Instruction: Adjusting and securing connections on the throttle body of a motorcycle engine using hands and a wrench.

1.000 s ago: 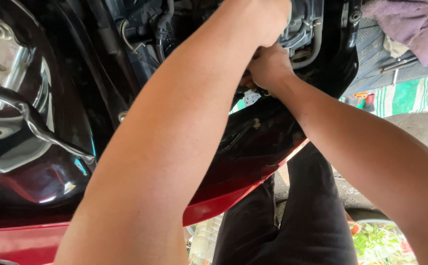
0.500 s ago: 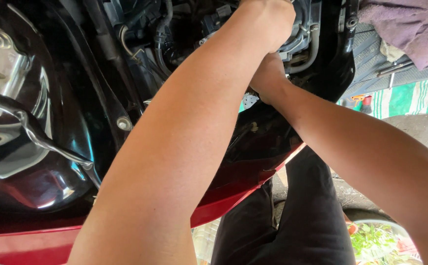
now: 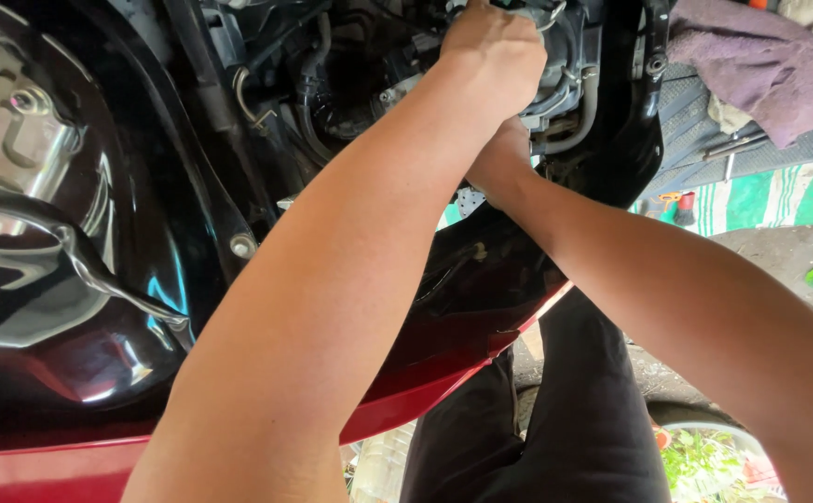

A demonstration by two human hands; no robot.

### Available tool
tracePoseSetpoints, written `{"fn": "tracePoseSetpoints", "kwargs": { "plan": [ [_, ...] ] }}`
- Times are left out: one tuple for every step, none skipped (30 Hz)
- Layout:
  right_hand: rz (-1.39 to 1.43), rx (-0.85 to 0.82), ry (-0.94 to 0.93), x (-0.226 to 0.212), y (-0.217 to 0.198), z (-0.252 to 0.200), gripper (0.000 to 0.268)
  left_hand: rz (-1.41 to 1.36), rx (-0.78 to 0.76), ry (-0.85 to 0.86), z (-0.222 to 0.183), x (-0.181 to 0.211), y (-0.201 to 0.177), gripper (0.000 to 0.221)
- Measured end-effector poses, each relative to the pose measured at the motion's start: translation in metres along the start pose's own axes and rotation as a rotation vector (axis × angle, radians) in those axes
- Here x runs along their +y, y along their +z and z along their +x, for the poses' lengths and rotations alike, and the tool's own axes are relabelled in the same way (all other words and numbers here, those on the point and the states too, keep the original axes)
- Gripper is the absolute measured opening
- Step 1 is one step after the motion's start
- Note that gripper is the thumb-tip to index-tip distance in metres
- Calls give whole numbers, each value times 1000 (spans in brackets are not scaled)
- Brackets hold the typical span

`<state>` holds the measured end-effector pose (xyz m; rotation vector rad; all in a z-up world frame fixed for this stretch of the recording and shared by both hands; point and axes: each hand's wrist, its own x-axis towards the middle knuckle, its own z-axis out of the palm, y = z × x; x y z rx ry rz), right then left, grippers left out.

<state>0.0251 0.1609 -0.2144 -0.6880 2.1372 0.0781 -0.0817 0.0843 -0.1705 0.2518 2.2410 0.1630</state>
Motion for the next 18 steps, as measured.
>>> {"fn": "tracePoseSetpoints", "kwargs": {
  "plan": [
    [1,1,-2,-1,1,1,16,1,-1,-2,-6,0,-4,24],
    [40,17,15,-3,2,2,15,9,2,31,-12,-1,-7,24],
    [79,31,35,-3,4,2,13,16,5,66,-17,0,-10,25],
    [80,30,34,-6,6,3,13,16,4,66,-17,-1,-7,25],
    [115,47,56,-7,6,5,12,78,9,84,-15,-2,-5,23],
    [151,63,78,-7,6,7,11,140,15,101,-13,-2,-2,22],
    [148,65,77,-6,7,7,11,139,17,100,-7,-2,3,22],
    [183,82,97,-4,8,7,10,197,50,122,-1,-3,9,19],
    [219,100,113,-4,8,8,10,255,81,140,4,-5,15,17],
    [217,102,110,-5,2,7,10,255,84,136,-3,-7,7,17],
    [232,57,119,-6,-2,4,14,234,65,148,-10,-5,1,18],
    [248,11,130,-6,-6,1,18,212,47,159,-17,-4,-4,20],
    [247,11,132,-4,-4,1,18,211,48,162,-18,-4,-4,20],
    [293,20,127,-3,-3,1,22,207,42,172,-20,-4,-5,21],
    [343,28,118,-4,-1,0,28,205,32,178,-23,-6,-4,23],
    [344,26,117,-6,1,1,28,205,29,178,-21,-7,-1,23],
    [305,26,110,-7,3,2,27,197,55,186,-18,-8,1,21],
    [266,25,102,-8,4,3,27,189,80,193,-15,-8,4,19]
  ]
}}
